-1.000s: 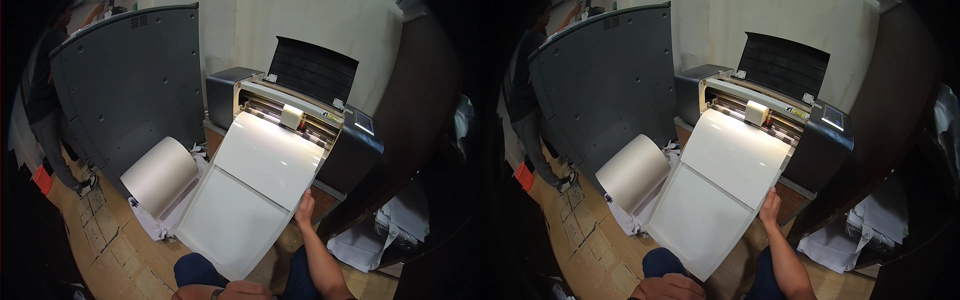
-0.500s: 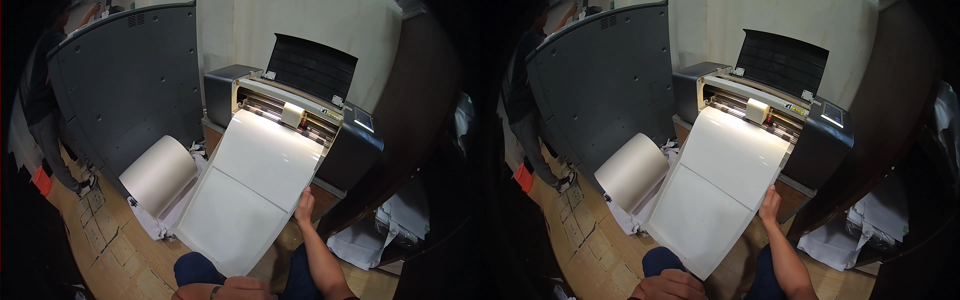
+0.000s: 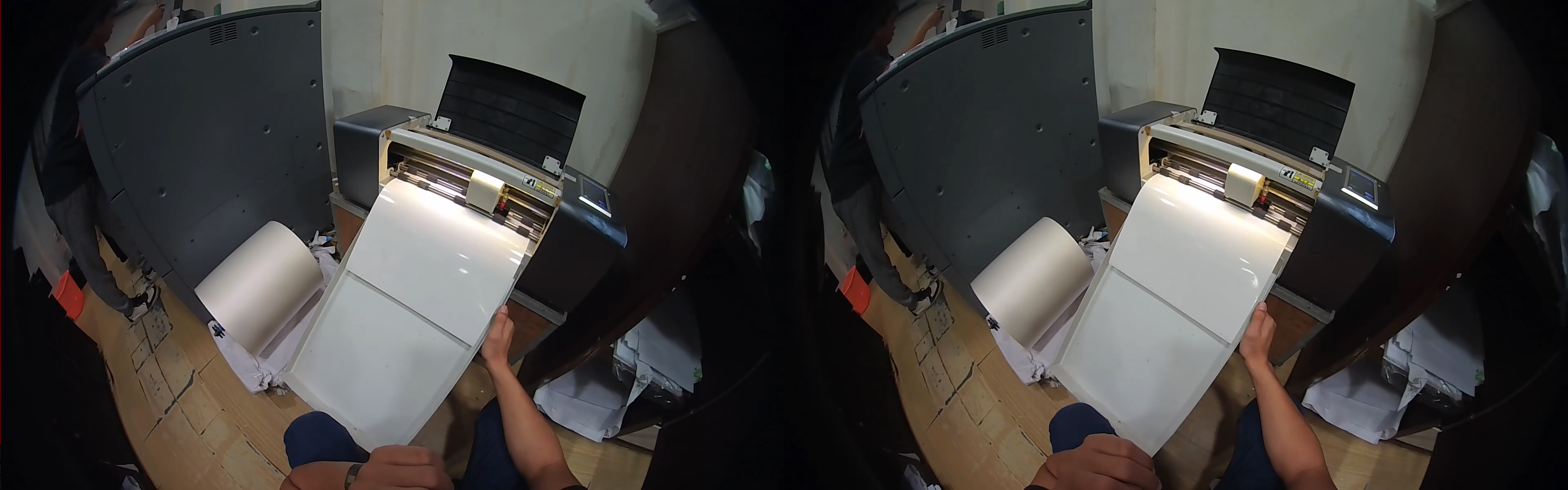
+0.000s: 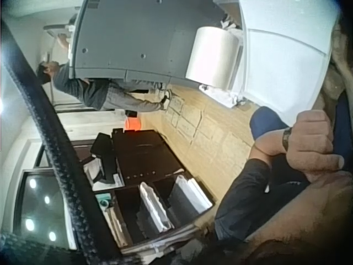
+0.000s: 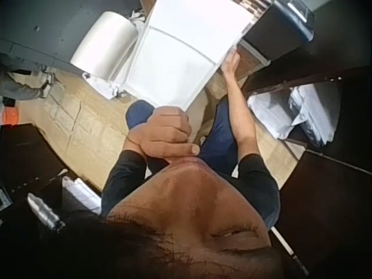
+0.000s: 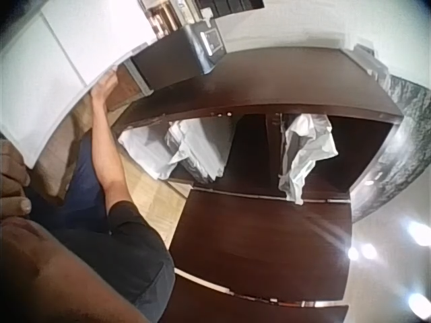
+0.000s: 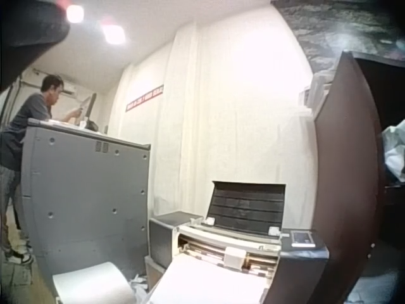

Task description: Operating a large format printer by aligning and monitoring the paper feed.

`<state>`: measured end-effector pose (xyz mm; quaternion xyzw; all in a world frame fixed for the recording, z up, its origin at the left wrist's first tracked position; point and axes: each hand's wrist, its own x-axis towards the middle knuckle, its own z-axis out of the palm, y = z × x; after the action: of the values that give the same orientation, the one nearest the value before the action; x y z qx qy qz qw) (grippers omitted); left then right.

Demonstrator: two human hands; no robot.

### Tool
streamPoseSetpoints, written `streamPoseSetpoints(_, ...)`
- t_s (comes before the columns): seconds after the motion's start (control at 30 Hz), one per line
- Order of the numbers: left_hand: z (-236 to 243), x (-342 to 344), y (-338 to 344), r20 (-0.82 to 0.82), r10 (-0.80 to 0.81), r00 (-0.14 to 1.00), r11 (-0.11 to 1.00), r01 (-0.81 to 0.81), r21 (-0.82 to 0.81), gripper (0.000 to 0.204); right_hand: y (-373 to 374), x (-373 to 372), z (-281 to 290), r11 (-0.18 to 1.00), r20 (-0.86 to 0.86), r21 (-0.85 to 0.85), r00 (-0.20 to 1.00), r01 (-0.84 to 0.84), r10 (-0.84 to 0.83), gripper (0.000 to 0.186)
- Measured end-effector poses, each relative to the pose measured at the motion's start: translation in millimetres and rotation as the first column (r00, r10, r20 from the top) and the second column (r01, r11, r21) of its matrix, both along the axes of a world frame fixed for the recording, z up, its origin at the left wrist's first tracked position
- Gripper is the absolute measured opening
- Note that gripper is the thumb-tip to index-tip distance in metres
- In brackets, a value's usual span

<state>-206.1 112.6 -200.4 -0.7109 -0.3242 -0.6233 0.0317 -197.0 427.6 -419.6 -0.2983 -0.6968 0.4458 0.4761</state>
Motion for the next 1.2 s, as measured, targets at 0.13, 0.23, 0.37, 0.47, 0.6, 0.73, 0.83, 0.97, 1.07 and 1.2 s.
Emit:
streamPoseSetpoints(0.13, 0, 4, 2, 0.007, 0.021, 1.000, 1.000, -0.021, 0.007, 0.019, 0, -2, -1, 1.000, -0.025, 0.024, 1.000, 0.011, -0.011, 0.061)
streamPoseSetpoints(0.23, 1, 6, 2, 0.022, 0.014, 1.000, 1.000, -0.015, 0.015, 0.018, -1, -2, 1, 0.999, -0.027, 0.037, 0.999, 0.036, -0.035, 0.062)
streamPoseSetpoints(0.37, 1, 5, 2, 0.022, 0.005, 1.000, 0.999, -0.006, 0.032, 0.014, -3, -1, 4, 1.000, 0.007, 0.020, 1.000, 0.009, -0.010, 0.062)
streamPoseSetpoints(0.47, 2, 4, 3, 0.009, -0.013, 1.000, 0.999, 0.012, 0.042, 0.014, -1, -1, 1, 1.000, -0.017, 0.025, 1.000, 0.017, -0.017, 0.062)
streamPoseSetpoints(0.6, 3, 2, 0, 0.008, -0.029, 1.000, 1.000, 0.029, 0.011, 0.014, -1, -2, 0, 1.000, -0.040, 0.026, 0.999, 0.014, -0.013, 0.062)
streamPoseSetpoints(0.73, 2, 2, -2, 0.003, -0.030, 1.000, 1.000, 0.030, -0.001, 0.015, -2, -1, 1, 0.999, -0.020, 0.030, 1.000, 0.021, -0.020, 0.062)
streamPoseSetpoints(0.83, 3, 0, -2, -0.004, -0.042, 0.999, 0.999, 0.042, -0.003, 0.016, -1, -1, 1, 0.999, -0.012, 0.024, 1.000, 0.022, -0.022, 0.061)
streamPoseSetpoints(0.97, 1, 2, -1, 0.017, -0.047, 0.999, 0.999, 0.046, 0.016, 0.019, 3, 2, -2, 1.000, 0.018, -0.001, 1.000, -0.004, 0.004, 0.061)
streamPoseSetpoints(1.07, 0, 1, -1, 0.006, -0.040, 0.999, 0.999, 0.040, 0.028, 0.021, 3, 2, -2, 1.000, 0.047, -0.005, 0.999, -0.010, 0.010, 0.061)
streamPoseSetpoints(1.2, -1, 0, 3, 0.012, -0.031, 0.999, 0.997, 0.030, 0.070, 0.021, 4, 2, -4, 0.999, 0.035, 0.033, 0.999, 0.001, -0.002, 0.061)
